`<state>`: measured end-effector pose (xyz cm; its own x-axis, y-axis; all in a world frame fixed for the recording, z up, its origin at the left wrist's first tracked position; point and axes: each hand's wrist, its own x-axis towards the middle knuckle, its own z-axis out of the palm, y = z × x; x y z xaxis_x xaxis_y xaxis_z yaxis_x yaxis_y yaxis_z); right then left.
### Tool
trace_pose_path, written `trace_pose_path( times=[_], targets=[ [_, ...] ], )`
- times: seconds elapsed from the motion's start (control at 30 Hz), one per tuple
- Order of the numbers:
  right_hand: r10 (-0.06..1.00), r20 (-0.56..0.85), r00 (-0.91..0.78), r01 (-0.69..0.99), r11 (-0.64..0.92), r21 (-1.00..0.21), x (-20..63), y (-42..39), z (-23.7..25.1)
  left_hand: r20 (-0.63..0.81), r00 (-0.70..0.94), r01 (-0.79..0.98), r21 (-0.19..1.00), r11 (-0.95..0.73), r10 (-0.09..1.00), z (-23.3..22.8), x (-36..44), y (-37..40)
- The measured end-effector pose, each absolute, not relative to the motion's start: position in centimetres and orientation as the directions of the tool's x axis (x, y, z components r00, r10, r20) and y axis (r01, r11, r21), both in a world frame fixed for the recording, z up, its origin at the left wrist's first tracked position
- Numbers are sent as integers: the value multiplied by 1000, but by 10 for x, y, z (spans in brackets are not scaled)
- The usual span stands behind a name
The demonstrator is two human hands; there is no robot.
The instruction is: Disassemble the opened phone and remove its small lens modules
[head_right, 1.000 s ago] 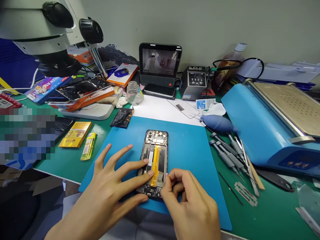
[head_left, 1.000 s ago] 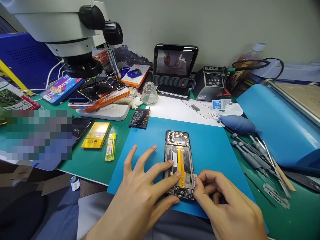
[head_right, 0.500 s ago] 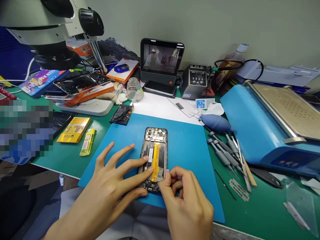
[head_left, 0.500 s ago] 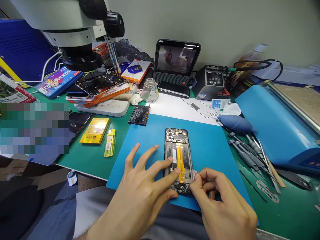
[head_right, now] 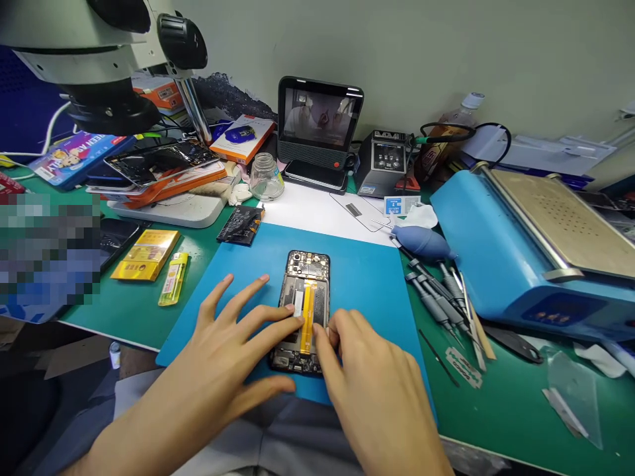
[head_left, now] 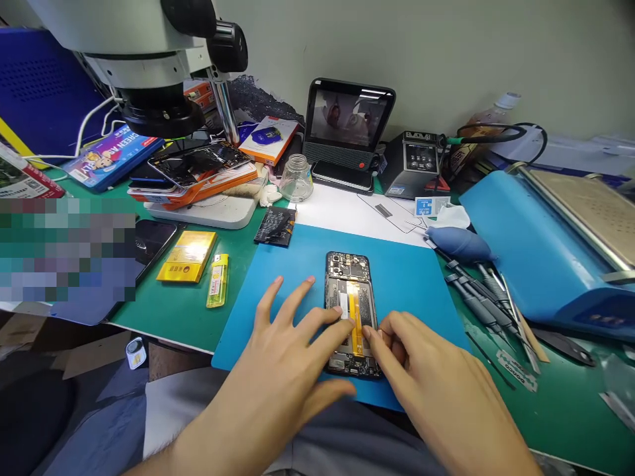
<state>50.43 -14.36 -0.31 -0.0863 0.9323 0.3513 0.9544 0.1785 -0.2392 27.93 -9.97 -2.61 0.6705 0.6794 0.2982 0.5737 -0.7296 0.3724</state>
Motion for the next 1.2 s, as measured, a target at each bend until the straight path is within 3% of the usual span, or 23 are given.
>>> trace_pose_path(
  times=[0.2, 0.6, 0.87, 1.2],
  targets=[
    [938, 324, -121, 930, 221, -295, 512, -147, -8, 369, 656, 589, 297, -752, 659, -33, 299, -95],
    [906, 421, -49, 909, 216, -357, 502, -162, -26, 351, 598, 608, 387, -693, 721, -32, 302, -99],
    [875, 483, -45, 934, 209, -291, 499, -168, -34, 359, 583, 597, 420, -684, 729, -35, 303, -100],
    [831, 526, -181, 950, 287, -126, 502, -170, -33, 361, 585, 588, 428, -686, 726, -34, 302, -101]
  ],
)
